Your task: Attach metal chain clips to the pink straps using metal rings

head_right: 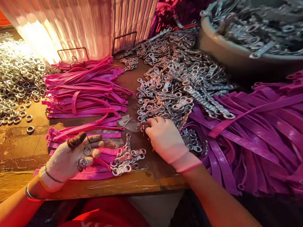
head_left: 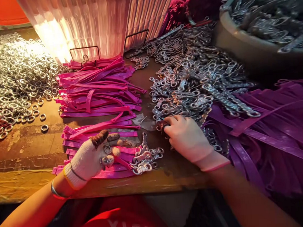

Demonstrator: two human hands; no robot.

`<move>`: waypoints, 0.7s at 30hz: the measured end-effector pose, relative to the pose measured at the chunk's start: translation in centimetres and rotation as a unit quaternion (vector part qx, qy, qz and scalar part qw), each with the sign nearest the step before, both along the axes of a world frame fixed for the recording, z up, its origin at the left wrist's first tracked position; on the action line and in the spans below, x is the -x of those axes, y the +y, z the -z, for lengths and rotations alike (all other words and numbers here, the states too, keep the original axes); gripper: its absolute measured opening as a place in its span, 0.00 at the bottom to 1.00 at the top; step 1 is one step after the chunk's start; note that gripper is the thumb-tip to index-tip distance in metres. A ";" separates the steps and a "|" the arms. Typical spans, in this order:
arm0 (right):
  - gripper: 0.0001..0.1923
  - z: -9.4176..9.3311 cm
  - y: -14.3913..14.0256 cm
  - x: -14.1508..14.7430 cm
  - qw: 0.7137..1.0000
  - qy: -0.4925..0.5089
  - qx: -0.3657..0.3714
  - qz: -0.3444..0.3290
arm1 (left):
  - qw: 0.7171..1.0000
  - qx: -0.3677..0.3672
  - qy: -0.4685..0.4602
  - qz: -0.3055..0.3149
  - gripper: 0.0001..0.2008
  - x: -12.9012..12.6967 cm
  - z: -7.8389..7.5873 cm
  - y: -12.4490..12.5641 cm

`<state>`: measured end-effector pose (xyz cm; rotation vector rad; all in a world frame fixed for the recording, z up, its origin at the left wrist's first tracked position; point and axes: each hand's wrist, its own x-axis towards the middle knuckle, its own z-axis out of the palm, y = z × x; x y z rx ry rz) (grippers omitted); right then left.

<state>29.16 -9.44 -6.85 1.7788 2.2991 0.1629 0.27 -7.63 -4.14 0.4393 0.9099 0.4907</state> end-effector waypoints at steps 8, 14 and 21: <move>0.15 0.7 -0.5 0.7 0.987 0.141 -0.045 0.065 | 0.982 -0.149 0.098 0.068 0.15 0.1 0.6 -1.7; 0.27 -0.3 -4.2 5.8 0.869 0.494 -0.019 0.008 | 0.986 -0.108 0.015 0.126 0.29 -0.4 0.9 -1.9; 0.23 -0.3 -5.2 10.8 0.834 0.552 -0.016 0.005 | 0.984 -0.041 -0.055 0.164 0.34 -0.1 1.1 -1.9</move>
